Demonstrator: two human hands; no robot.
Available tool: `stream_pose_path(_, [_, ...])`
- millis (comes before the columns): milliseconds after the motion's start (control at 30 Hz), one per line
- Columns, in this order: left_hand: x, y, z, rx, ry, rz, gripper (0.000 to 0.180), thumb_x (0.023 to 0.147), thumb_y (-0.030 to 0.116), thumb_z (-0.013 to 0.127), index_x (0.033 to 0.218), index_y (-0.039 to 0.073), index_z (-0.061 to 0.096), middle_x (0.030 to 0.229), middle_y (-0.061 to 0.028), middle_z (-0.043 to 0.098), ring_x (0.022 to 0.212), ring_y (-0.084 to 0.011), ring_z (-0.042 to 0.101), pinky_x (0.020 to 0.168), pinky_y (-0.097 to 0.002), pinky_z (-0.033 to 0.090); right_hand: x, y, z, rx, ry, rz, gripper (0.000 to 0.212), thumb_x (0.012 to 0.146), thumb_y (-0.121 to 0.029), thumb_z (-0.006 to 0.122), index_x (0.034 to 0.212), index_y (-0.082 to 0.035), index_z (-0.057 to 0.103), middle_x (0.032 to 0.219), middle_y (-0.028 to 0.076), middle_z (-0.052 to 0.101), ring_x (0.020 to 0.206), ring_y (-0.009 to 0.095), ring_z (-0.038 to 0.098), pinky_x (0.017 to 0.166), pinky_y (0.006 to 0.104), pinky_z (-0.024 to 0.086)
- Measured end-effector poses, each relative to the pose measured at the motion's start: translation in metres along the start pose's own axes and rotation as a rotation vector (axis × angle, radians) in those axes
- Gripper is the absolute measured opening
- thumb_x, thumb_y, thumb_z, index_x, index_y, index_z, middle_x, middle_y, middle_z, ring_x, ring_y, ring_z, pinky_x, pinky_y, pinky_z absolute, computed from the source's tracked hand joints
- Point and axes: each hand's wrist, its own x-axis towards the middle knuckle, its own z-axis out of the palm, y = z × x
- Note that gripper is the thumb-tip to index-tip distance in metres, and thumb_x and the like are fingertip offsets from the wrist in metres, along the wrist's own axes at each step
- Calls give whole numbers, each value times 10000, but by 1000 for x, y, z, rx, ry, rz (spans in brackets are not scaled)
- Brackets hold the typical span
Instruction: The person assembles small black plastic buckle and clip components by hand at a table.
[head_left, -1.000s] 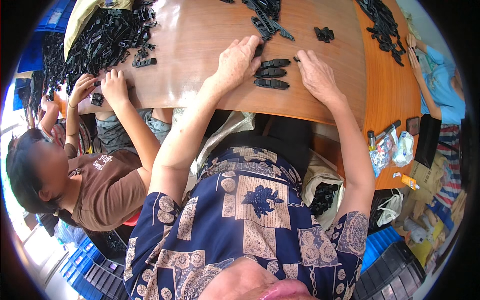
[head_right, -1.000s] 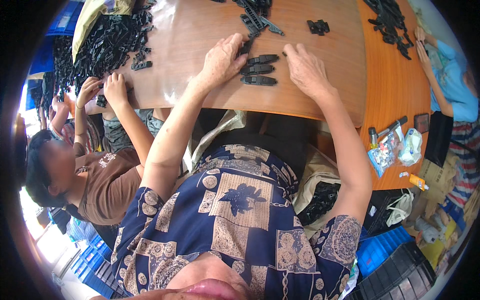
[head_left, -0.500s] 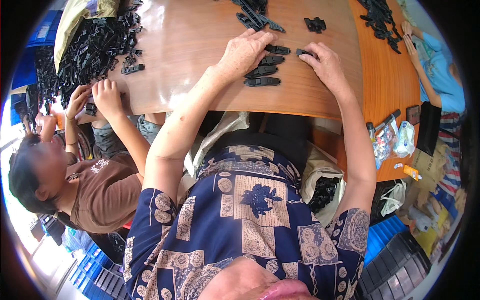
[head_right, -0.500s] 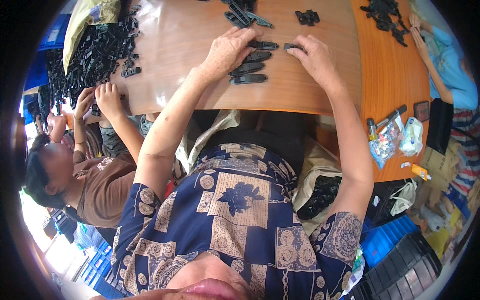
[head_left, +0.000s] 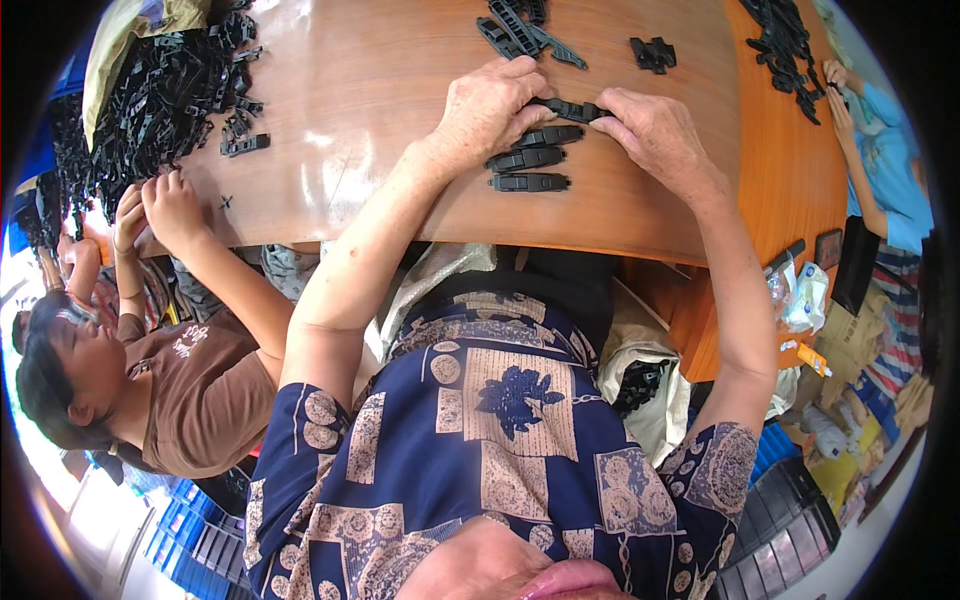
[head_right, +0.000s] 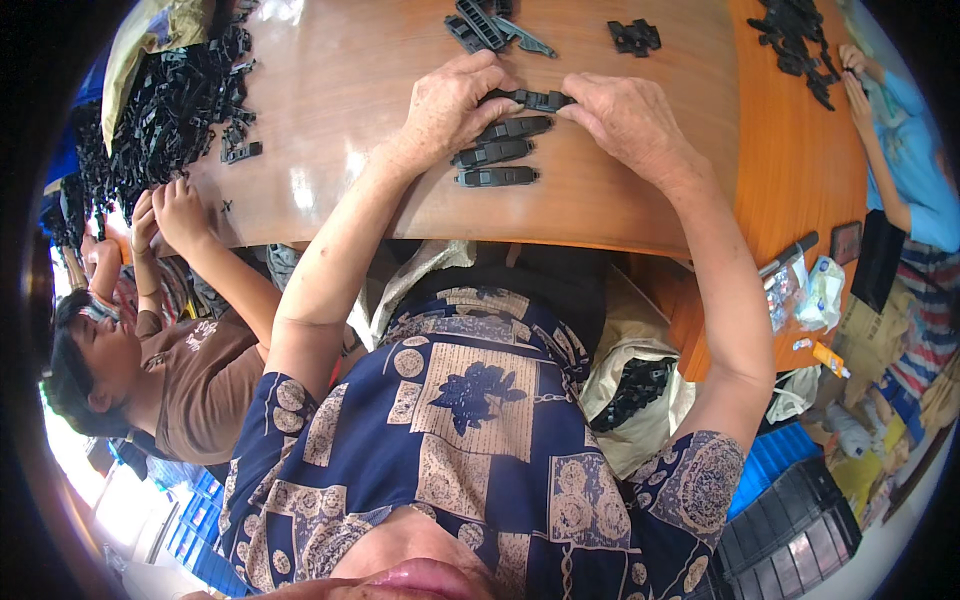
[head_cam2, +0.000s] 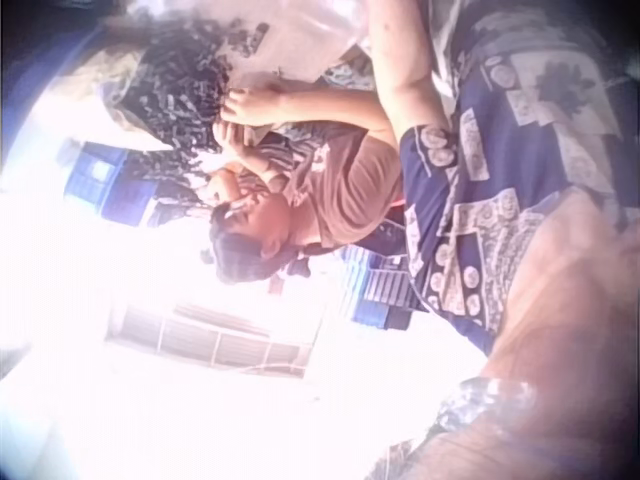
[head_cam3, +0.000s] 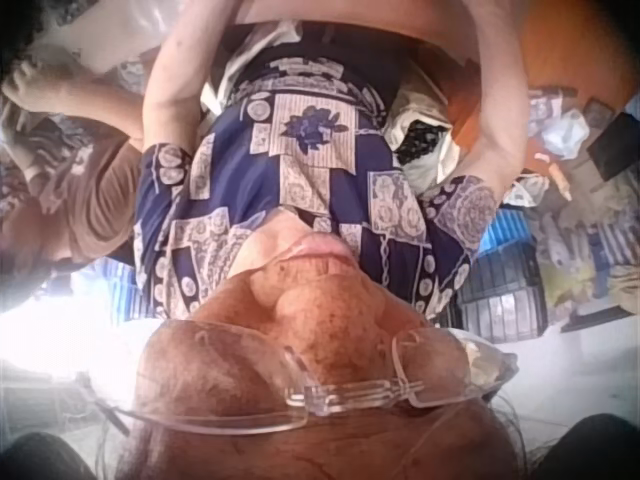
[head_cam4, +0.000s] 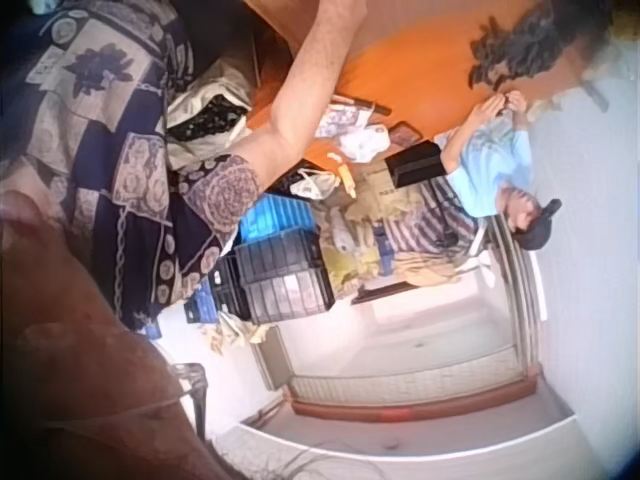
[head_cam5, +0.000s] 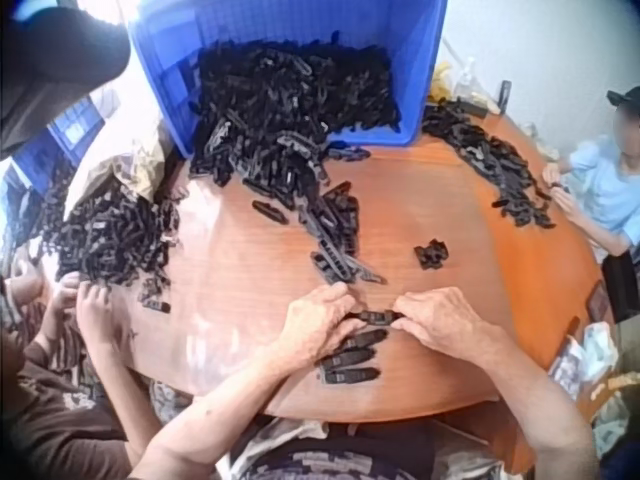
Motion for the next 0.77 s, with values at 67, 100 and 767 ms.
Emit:
stream_pose_path(67, [1,-2,0,0,-5,10,195,840,213,758,1000,114,708,988,-47,651,979,-301,659,813,-418,550,3,-2,-1,-3,9,-12,170,919,-210,681,941,-63,600,824,137,661,789,379,658,665,464,518])
stream_pose_path(100, [1,-3,0,1,-4,9,195,840,213,758,1000,114,708,988,-47,651,979,-301,659,813,-418,550,4,-2,-1,-3,8,-14,170,919,-210,681,941,-63,600,824,137,661,789,379,658,665,464,518])
stream_pose_path(767, [28,-47,-38,348,48,-56,362,918,241,714,1257,147,626,1242,-74,606,1173,-311,608,944,-406,524,59,59,15,-470,60,293,298,937,-149,668,1222,-71,622,1122,188,646,1010,391,664,854,473,570])
